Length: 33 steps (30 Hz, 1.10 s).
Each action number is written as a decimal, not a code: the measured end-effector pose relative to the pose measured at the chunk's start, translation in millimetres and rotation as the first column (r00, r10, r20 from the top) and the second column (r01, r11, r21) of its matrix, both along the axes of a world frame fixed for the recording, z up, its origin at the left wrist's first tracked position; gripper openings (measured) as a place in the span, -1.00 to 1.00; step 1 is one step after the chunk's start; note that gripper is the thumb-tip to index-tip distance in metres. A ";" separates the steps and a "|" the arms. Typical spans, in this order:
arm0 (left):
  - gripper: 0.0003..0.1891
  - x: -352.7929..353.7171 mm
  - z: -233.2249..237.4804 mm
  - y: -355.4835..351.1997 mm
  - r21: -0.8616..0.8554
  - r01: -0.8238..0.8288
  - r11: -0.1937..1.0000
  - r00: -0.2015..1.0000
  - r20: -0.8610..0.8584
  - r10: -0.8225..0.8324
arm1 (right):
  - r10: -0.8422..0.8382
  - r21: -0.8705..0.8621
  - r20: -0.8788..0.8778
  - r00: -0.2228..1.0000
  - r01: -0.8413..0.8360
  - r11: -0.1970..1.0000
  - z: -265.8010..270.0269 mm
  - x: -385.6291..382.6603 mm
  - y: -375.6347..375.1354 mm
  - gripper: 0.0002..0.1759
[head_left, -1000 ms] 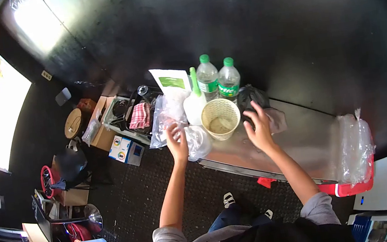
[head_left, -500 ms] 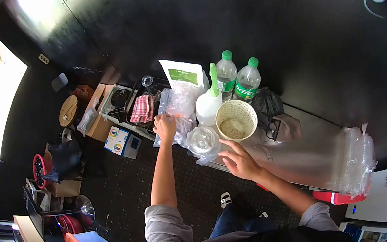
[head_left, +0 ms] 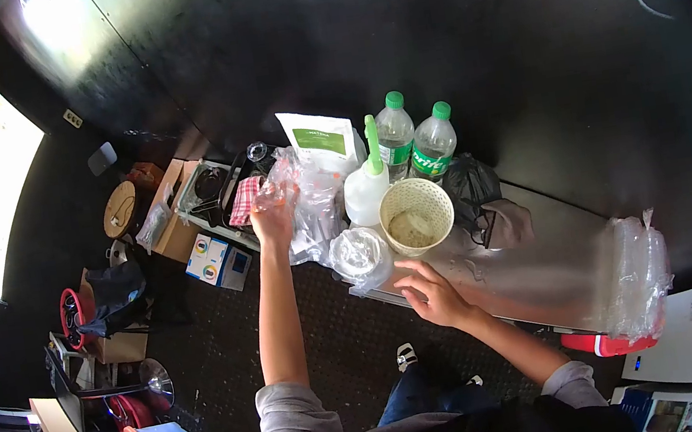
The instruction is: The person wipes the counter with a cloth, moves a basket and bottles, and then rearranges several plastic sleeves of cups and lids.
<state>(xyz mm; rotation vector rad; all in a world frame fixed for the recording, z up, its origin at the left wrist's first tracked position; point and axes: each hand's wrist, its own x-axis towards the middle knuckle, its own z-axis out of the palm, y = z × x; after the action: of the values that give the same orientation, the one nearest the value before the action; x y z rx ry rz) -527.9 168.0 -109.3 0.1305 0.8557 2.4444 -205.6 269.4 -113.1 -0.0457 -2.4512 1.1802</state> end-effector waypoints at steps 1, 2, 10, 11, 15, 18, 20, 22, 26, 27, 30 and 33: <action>-0.52 8.6 16.0 0.9 -0.023 -0.042 0.999 0.999 -0.011 0.041 | 0.004 -0.004 -0.003 1.000 -0.004 1.000 0.4 -1.3 -1.2 -0.81; -0.52 10.7 23.9 0.4 -0.023 -0.042 0.999 0.999 -0.012 0.041 | 0.004 -0.004 -0.004 1.000 -0.004 1.000 0.8 -2.6 -3.0 -0.81; -0.46 3.0 -7.1 -19.8 -0.027 0.092 0.995 0.995 0.047 -0.091 | 0.044 -0.085 0.017 0.999 -0.042 0.996 3.7 -12.1 -17.8 -0.86; -0.45 -1.0 -22.0 -25.2 -0.147 0.114 0.983 0.993 0.030 -0.111 | 0.050 -0.081 0.011 0.999 -0.048 0.996 4.8 -11.5 -17.7 -0.86; -0.23 -11.2 -54.0 -30.5 -0.607 0.072 0.791 0.975 -0.124 -0.184 | 0.060 -0.090 0.024 0.998 -0.058 0.994 0.8 -10.3 -16.7 -0.87; 0.02 -23.5 -58.9 -8.8 -0.856 -0.422 0.299 0.786 -0.509 -0.351 | 0.067 -0.091 0.063 0.996 -0.061 0.994 -1.5 -8.1 -16.8 -0.85; 0.26 -25.9 -64.2 9.5 -0.836 -0.482 0.260 0.759 -0.547 -0.352 | 0.059 0.016 0.019 0.998 -0.059 0.998 -3.9 -8.6 -14.9 -0.84; 0.34 -32.1 -75.1 28.4 -0.793 -0.601 0.098 0.628 -0.545 -0.556 | 0.075 -0.005 0.035 0.997 -0.075 0.997 -9.3 -8.7 -13.1 -0.84; 0.44 -27.5 -84.6 56.9 -0.750 -0.659 0.048 0.599 -0.562 -0.570 | 0.050 0.026 0.062 0.997 -0.052 0.998 -13.4 -10.5 -10.9 -0.83; 0.45 -15.0 -66.3 62.2 -0.823 -0.567 -0.026 0.696 -0.462 -0.549 | 0.054 0.019 0.066 0.996 -0.055 0.998 -14.5 -11.7 -11.2 -0.82; 0.40 -16.2 -80.3 75.0 -0.799 -0.598 -0.071 0.704 -0.480 -0.523 | 0.061 0.007 0.065 0.996 -0.061 0.998 -13.0 -22.8 -10.8 -0.80; 0.11 -17.4 -94.9 76.1 -0.745 -0.665 -0.051 0.657 -0.552 -0.514 | 0.083 -0.091 0.076 0.994 -0.076 0.993 -13.6 -40.8 -10.7 -0.80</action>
<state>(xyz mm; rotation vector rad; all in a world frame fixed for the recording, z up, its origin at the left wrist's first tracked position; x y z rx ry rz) -545.3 244.1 -204.2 0.5695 2.9811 0.8610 -246.4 258.7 -126.7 -0.0220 -2.4890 1.3453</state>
